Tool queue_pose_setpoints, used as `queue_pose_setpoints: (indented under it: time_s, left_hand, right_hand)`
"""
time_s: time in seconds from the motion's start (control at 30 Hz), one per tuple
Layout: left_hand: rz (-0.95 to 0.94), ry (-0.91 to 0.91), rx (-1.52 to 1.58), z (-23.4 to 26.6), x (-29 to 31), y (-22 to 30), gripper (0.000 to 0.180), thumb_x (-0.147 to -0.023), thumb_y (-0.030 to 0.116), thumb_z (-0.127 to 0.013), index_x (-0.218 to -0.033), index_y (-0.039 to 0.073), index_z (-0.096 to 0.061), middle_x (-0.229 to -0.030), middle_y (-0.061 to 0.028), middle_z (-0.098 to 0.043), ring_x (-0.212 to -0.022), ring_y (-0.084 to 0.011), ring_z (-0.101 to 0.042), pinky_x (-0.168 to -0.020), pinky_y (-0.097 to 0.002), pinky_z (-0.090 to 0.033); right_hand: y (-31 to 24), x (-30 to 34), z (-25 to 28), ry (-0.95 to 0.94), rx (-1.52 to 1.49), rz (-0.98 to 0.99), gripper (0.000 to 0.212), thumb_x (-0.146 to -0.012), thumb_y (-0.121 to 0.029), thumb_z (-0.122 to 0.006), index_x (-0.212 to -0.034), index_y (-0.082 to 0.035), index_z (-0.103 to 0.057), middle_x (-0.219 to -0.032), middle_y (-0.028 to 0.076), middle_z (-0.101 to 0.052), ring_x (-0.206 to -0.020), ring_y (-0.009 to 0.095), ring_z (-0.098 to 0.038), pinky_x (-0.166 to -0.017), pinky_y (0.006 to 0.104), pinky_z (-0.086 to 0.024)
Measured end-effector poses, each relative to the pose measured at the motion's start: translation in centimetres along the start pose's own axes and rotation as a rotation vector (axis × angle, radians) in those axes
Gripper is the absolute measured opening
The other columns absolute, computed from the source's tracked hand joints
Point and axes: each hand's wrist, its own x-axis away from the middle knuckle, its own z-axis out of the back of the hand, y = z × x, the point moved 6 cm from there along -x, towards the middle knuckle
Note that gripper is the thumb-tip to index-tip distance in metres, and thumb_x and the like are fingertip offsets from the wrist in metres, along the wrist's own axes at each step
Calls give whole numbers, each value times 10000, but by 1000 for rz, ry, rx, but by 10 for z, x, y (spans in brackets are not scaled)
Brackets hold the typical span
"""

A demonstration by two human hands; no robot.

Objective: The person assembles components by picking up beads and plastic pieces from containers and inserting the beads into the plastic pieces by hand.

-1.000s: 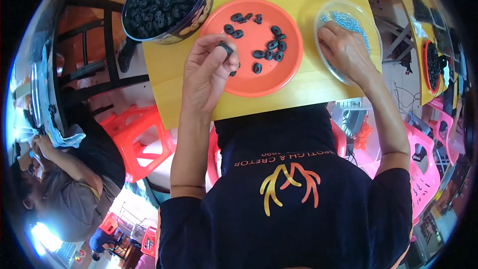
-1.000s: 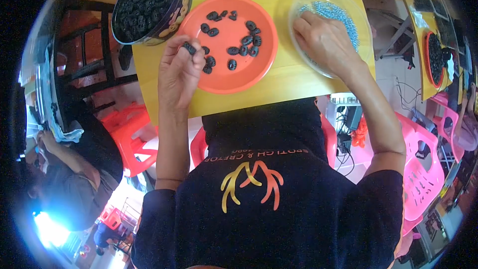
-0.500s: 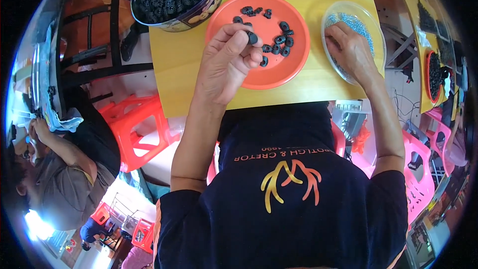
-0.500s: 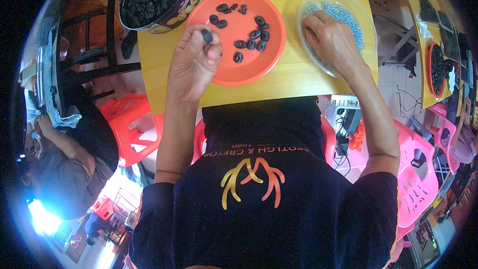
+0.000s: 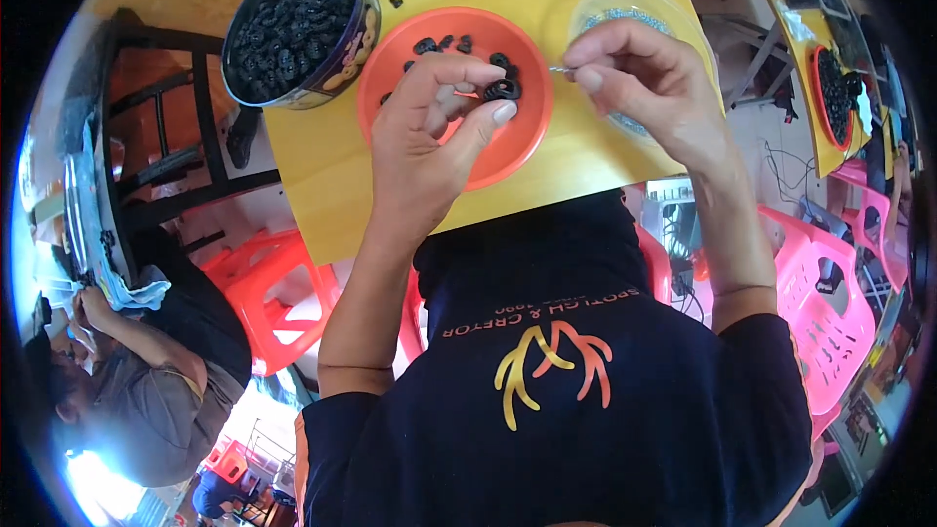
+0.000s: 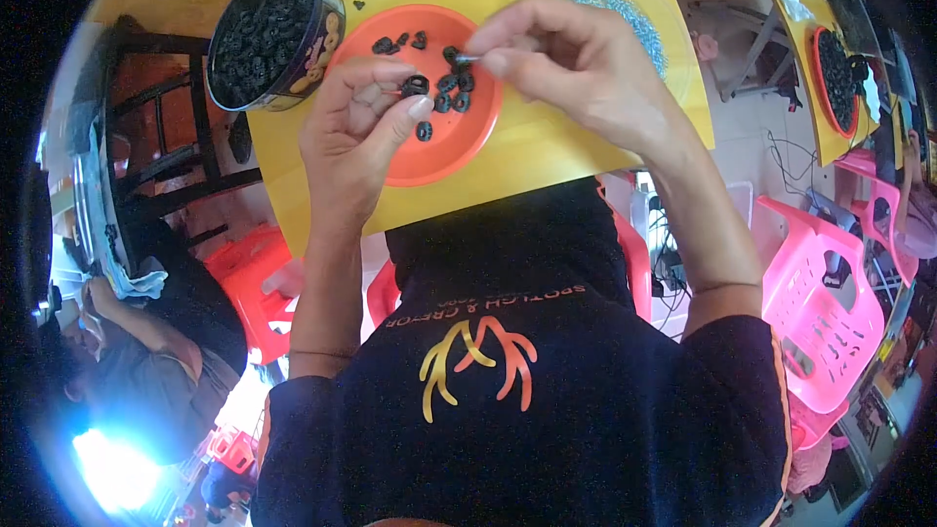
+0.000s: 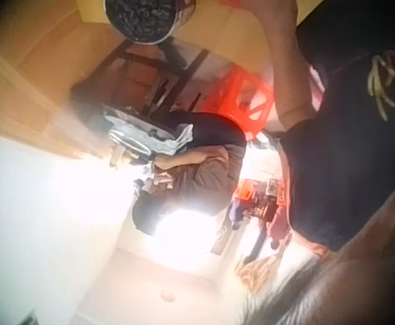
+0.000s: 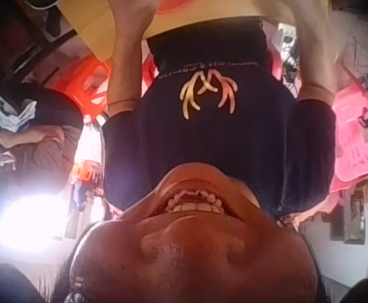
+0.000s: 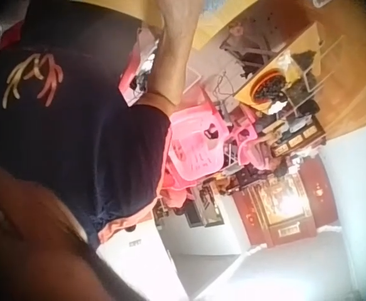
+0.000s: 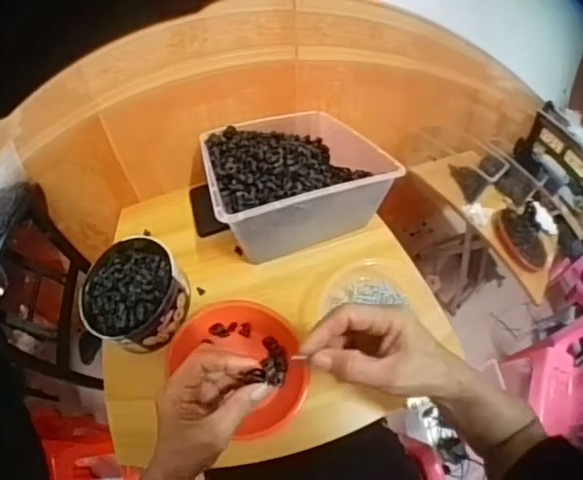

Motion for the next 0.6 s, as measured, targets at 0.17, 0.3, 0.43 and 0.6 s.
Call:
queue_pose_setpoints:
  time_s: [0.17, 0.3, 0.43, 0.6]
  left_hand:
    - [-39, -32, -55, -6, 5, -1, 253, -821, -99, -670, -1040, 8, -599, -1025, -54, -578, -932, -119, -613, -794, -260, -530]
    - [-118, -68, -92, -6, 9, 1, 265, -808, -94, -683, -1046, 0, -614, -1028, -65, -572, -917, -120, -617, -798, -256, -530]
    - [-152, -108, -188, -5, 17, -2, 257, -810, -93, -674, -1047, -1, -632, -1032, -71, -572, -913, -127, -623, -808, -260, -531]
    - [-10, -105, 53, -1, 36, -22, 233, -834, -89, -655, -1049, -7, -620, -1058, -77, -576, -934, -135, -630, -817, -267, -531]
  right_hand:
    - [-4, -5, -25, -68, 13, -56, 129, -915, -82, -647, -1019, -13, -681, -837, -21, -647, -768, 21, -571, -682, 175, -439]
    - [-2, -3, -32, -75, -6, -92, 108, -912, -73, -646, -995, -11, -678, -804, -27, -624, -738, 24, -558, -668, 190, -450]
    - [4, 1, -36, -106, -9, -138, 93, -901, -77, -666, -975, -24, -648, -778, -33, -600, -710, 27, -545, -652, 200, -459]
    - [29, 2, -51, -188, -52, -280, 139, -889, -109, -700, -960, -40, -604, -794, -26, -604, -719, 36, -557, -655, 204, -461]
